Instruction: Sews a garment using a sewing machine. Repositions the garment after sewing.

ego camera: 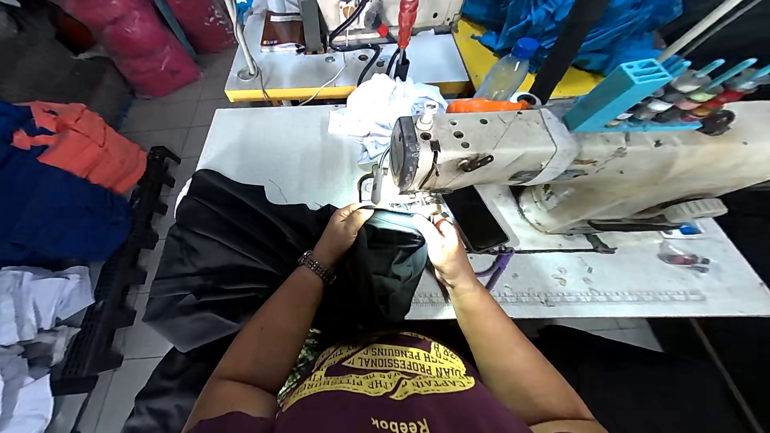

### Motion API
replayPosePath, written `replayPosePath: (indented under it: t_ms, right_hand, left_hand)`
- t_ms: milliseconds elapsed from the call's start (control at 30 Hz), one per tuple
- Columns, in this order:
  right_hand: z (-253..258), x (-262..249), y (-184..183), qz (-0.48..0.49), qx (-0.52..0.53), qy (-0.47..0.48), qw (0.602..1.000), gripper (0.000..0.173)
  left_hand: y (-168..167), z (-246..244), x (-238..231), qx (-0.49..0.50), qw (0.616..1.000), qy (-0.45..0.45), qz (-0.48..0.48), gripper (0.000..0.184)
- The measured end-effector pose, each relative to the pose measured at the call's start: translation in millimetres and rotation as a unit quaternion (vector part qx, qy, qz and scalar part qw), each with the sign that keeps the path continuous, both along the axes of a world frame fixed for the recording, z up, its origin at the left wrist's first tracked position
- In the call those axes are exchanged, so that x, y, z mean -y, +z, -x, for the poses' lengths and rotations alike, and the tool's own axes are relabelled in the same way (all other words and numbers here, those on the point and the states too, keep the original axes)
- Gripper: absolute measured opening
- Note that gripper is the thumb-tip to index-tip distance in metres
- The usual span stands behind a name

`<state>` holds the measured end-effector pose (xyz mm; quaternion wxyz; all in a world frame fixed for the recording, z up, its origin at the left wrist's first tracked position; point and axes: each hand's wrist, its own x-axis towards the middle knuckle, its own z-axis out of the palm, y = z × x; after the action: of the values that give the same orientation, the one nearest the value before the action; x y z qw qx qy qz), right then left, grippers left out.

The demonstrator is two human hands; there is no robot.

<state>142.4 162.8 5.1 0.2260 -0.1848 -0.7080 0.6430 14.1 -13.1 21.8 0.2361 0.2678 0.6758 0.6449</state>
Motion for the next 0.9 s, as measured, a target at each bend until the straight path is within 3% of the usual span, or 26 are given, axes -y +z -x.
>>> replayPosePath:
  t_ms: [100, 167, 233, 333, 433, 533, 633, 767, 867, 900]
  right_hand:
    - [2, -1, -1, 0.007, 0.011, 0.0, 1.0, 0.015]
    - [0, -3, -4, -0.013, 0.012, -0.002, 1.0, 0.016]
    - [-7, -6, -1, -0.109, -0.003, -0.016, 0.994, 0.02]
    - [-30, -24, 23, -0.324, 0.013, -0.036, 0.945, 0.029]
    - [-64, -60, 39, -0.406, 0.115, -0.065, 0.904, 0.032]
    - [-96, -94, 33, -0.434, 0.26, -0.127, 0.853, 0.042]
    - [-114, -121, 10, -0.434, 0.324, -0.163, 0.825, 0.048]
    - [-116, -125, -2, -0.46, 0.281, -0.208, 0.816, 0.048]
    - [-118, -110, -1, -0.491, 0.187, -0.234, 0.818, 0.035]
    - [-117, -96, 6, -0.488, 0.145, -0.222, 0.832, 0.032]
  left_hand:
    - [-2, 2, 0, -0.015, 1.0, -0.01, -0.02, 0.022]
    - [-3, 2, 0, -0.044, 0.998, -0.03, -0.028, 0.009]
    - [3, -5, 4, -0.102, 0.994, -0.043, 0.008, 0.008]
    - [11, -18, 17, -0.226, 0.971, -0.075, 0.036, 0.012]
    - [35, -44, 53, -0.291, 0.943, -0.162, -0.009, 0.01]
    - [42, -72, 93, -0.299, 0.952, -0.057, -0.014, 0.013]
    - [21, -102, 114, -0.34, 0.934, 0.062, 0.089, 0.026]
    - [-3, -153, 100, -0.402, 0.897, -0.045, 0.176, 0.042]
    - [-19, -153, 93, -0.45, 0.867, -0.068, 0.202, 0.021]
    - [-20, -151, 95, -0.468, 0.857, -0.057, 0.208, 0.022]
